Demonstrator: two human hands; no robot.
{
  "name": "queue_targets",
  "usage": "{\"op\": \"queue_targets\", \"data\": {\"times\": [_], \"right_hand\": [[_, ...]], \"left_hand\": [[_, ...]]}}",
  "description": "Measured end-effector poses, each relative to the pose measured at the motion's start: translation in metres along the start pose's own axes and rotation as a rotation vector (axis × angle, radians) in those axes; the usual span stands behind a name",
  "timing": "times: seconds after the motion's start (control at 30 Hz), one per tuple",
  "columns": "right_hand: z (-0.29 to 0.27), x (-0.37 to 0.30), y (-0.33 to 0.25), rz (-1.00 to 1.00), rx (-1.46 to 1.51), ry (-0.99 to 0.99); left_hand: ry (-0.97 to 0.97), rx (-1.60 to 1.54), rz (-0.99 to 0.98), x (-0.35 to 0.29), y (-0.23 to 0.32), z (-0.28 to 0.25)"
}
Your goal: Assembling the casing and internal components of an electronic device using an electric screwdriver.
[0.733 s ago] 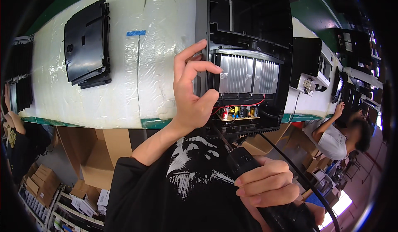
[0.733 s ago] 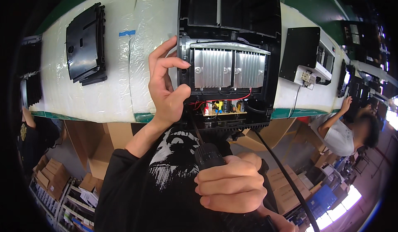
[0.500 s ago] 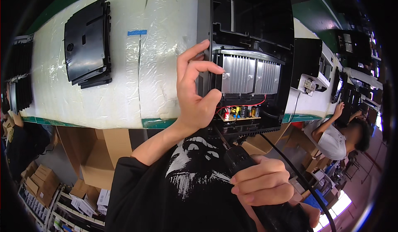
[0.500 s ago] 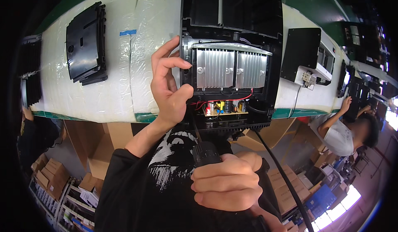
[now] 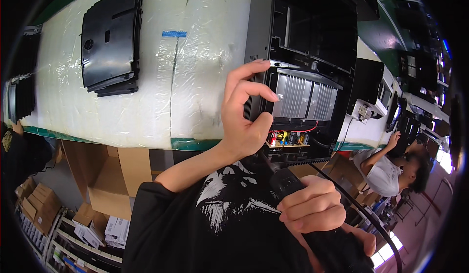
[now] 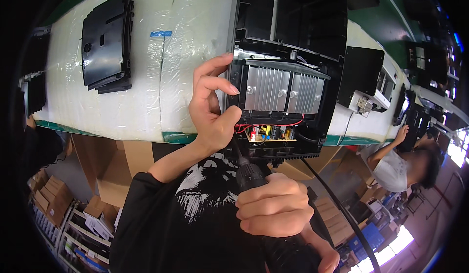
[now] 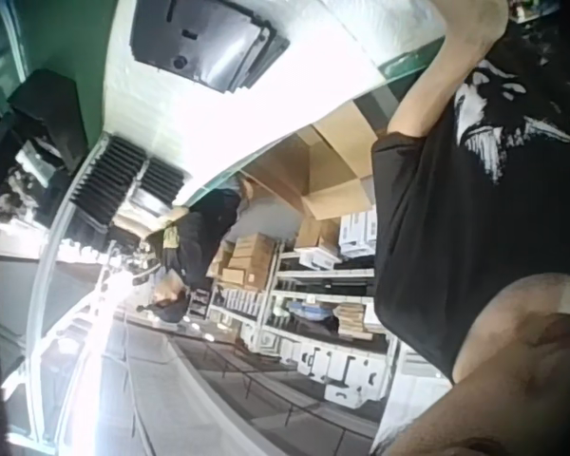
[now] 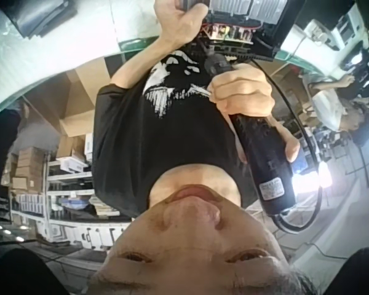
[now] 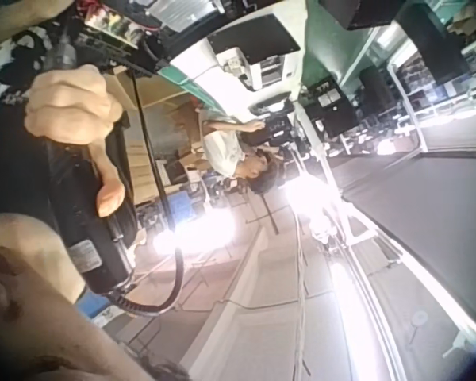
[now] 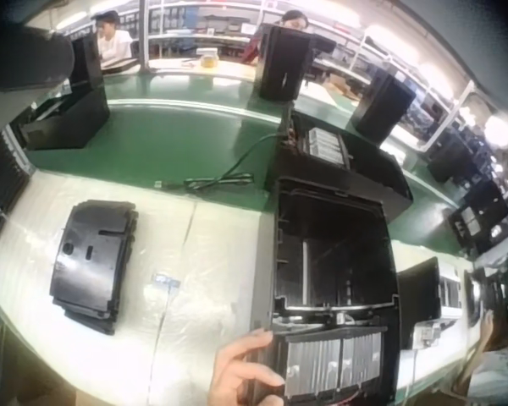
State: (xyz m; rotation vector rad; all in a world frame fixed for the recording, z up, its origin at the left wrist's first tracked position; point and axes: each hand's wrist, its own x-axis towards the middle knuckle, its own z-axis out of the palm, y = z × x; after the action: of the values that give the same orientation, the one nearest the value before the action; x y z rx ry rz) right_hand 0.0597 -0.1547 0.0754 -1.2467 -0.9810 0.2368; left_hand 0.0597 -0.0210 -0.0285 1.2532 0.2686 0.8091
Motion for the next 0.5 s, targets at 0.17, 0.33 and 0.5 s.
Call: {"op": "queue_targets", "data": {"times": [0.17, 0.33, 0.5], "right_hand": [[-0.001, 0.005, 0.008, -0.017, 0.028, -0.074], [0.003, 0.005, 0.014, -0.085, 0.111, -0.023], [-0.011, 0.014, 0.016, -0.099, 0.164, -0.177]], "left_hand": [[0.014, 0.01, 0.004, 0.0, -0.001, -0.001], [0.002, -0.006, -0.016, 0.002, -0.002, 0.0], [-0.072, 0.012, -0.023, 0.004, 0.0, -0.002]]}}
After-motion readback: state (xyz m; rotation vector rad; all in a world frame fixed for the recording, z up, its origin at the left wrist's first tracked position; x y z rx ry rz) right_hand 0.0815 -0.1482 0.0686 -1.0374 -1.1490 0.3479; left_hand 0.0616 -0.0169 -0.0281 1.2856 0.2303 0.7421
